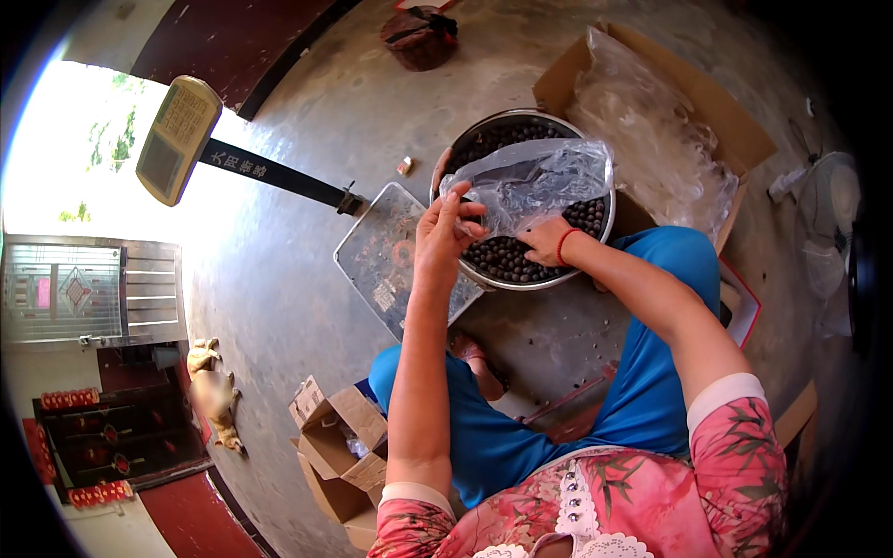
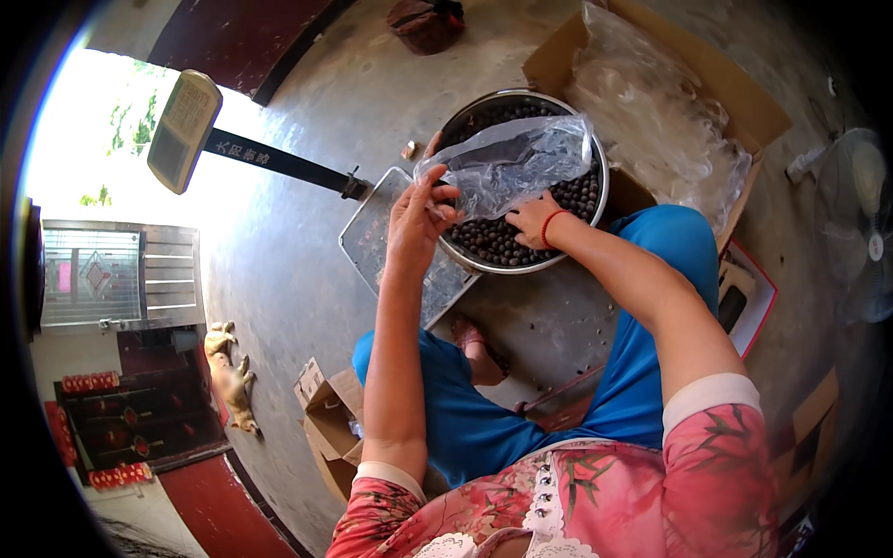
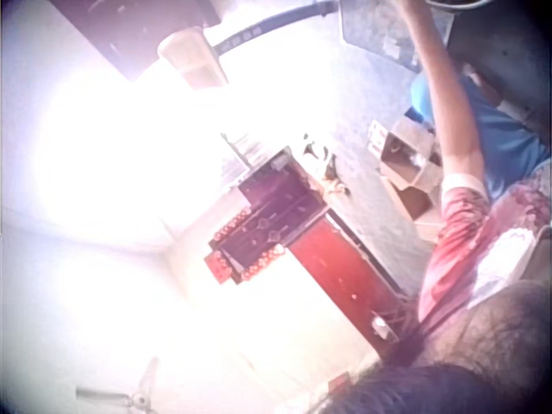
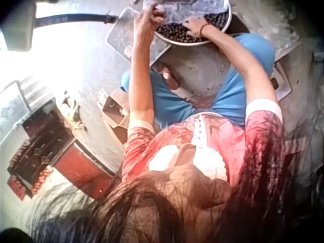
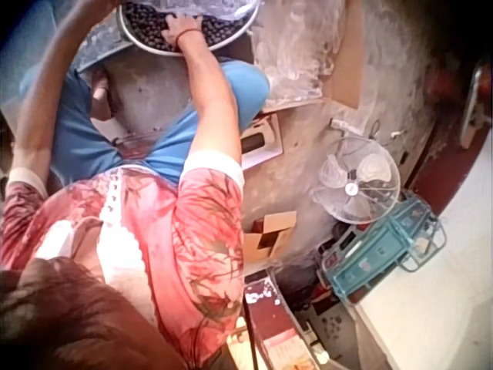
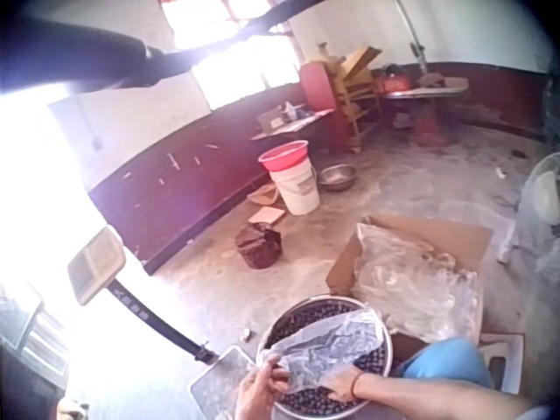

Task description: The person fills small plastic bags with small dark round items from a large bowl by hand. They then tie the bags and place them on an electronic scale.

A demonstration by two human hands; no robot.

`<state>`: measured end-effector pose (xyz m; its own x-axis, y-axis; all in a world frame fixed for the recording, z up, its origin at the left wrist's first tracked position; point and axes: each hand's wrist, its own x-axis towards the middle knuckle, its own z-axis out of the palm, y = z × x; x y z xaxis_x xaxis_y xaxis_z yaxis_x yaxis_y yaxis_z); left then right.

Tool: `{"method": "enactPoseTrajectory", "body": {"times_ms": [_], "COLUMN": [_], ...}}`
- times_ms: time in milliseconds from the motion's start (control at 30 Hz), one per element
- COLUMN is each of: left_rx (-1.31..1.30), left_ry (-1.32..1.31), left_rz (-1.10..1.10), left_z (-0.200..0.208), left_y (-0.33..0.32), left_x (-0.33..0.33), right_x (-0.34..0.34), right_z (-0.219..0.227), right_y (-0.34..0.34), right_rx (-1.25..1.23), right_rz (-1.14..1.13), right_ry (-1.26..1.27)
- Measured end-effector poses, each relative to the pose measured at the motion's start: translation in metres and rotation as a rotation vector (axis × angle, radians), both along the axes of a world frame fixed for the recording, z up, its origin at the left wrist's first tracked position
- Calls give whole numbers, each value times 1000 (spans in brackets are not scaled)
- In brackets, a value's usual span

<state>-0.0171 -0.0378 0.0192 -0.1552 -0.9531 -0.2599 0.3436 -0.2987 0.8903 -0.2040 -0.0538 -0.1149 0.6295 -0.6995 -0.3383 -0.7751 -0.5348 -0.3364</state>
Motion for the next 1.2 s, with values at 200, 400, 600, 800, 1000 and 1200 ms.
{"method": "enactPoseTrajectory", "body": {"times_ms": [200,400,600,800,1000,1200], "left_rx": [-46,-8,-52,-167,-132,-241], "left_ry": [30,35,-49,-248,-265,-395], "left_rz": [13,20,18,74,95,5], "left_z": [3,11,14,9,-3,-14], "left_y": [-1,-2,-2,-3,-4,-4], "left_x": [-9,-17,-19,-10,-6,-7], "right_x": [-3,1,7,25,25,6], "right_z": [-1,-7,14,49,120,155], "right_y": [10,10,5,-2,-16,-39], "right_rx": [-91,-16,78,315,868,1077], "right_rz": [7,-26,-80,-20,70,-236], "right_ry": [-159,-192,-151,-159,-307,-815]}}
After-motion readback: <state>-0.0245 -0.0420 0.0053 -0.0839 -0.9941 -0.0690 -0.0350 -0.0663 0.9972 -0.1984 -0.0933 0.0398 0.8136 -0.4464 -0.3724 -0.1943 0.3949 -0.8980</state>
